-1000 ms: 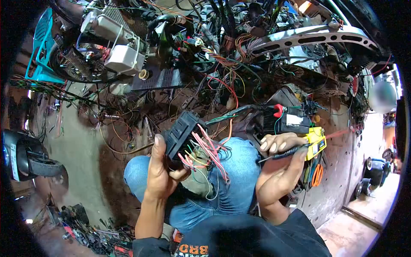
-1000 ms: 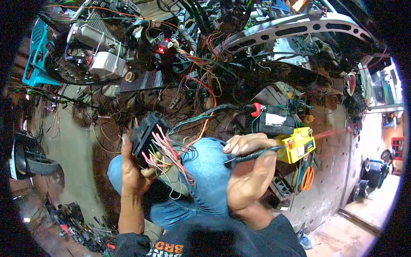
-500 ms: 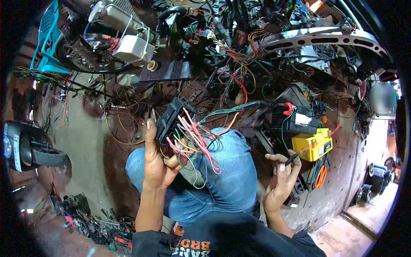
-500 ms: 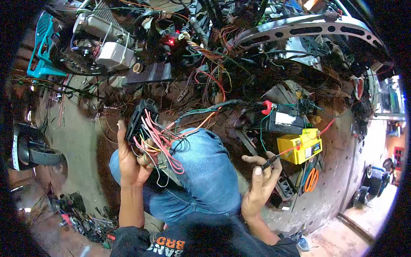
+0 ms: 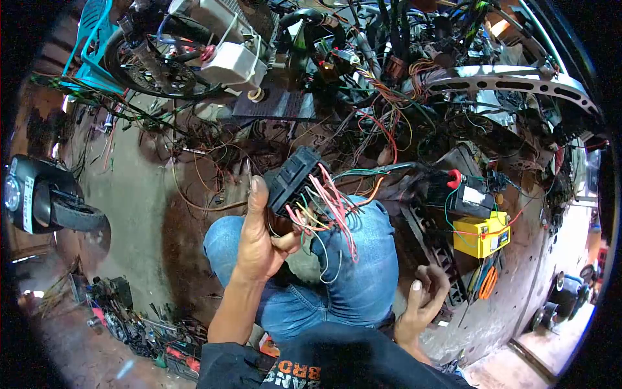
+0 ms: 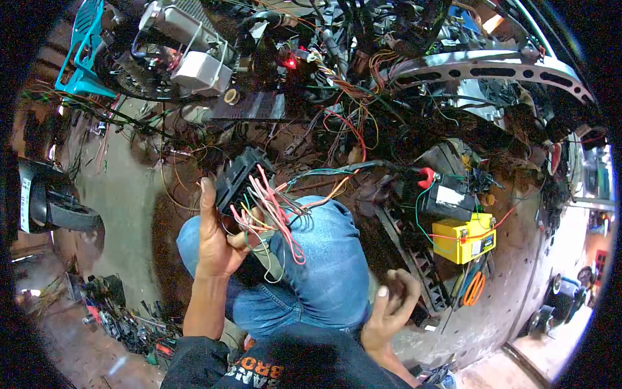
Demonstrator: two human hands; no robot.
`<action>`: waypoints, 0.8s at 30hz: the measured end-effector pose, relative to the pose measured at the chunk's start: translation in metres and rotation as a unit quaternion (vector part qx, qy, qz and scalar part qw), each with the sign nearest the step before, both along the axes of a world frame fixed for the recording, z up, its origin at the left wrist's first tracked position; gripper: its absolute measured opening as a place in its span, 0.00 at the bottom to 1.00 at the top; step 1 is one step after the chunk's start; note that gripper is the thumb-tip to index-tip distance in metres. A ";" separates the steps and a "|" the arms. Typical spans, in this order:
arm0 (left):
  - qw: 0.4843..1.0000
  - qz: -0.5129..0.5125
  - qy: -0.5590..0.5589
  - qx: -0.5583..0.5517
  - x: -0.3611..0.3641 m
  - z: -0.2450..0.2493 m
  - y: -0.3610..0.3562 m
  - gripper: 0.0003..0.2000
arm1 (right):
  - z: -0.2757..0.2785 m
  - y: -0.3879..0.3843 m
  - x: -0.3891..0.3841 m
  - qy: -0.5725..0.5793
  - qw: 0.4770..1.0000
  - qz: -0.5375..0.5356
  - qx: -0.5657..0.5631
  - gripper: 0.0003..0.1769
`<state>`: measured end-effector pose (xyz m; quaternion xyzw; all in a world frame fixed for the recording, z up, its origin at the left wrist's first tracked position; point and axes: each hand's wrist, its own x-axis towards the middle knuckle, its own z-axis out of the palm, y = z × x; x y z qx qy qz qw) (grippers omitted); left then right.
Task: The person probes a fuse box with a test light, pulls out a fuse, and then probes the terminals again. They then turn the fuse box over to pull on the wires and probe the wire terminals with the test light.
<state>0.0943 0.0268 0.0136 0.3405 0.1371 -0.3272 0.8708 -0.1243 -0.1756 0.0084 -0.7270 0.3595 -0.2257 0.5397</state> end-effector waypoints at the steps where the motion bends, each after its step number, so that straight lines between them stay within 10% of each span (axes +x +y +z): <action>1: 0.999 0.012 0.013 0.030 -0.002 0.005 -0.003 0.38 | 0.005 -0.002 0.001 -0.013 0.996 0.064 -0.068 0.24; 4: 0.998 -0.021 -0.008 0.050 -0.004 0.007 -0.002 0.38 | 0.036 0.002 0.037 -0.083 0.954 0.199 -0.209 0.13; 7: 0.997 -0.042 -0.009 0.068 -0.004 0.008 0.001 0.38 | 0.065 0.013 0.078 -0.079 0.914 0.315 -0.242 0.30; 24: 0.995 -0.093 -0.026 0.030 -0.005 0.014 0.004 0.37 | 0.076 0.011 0.105 -0.153 0.881 0.334 -0.299 0.13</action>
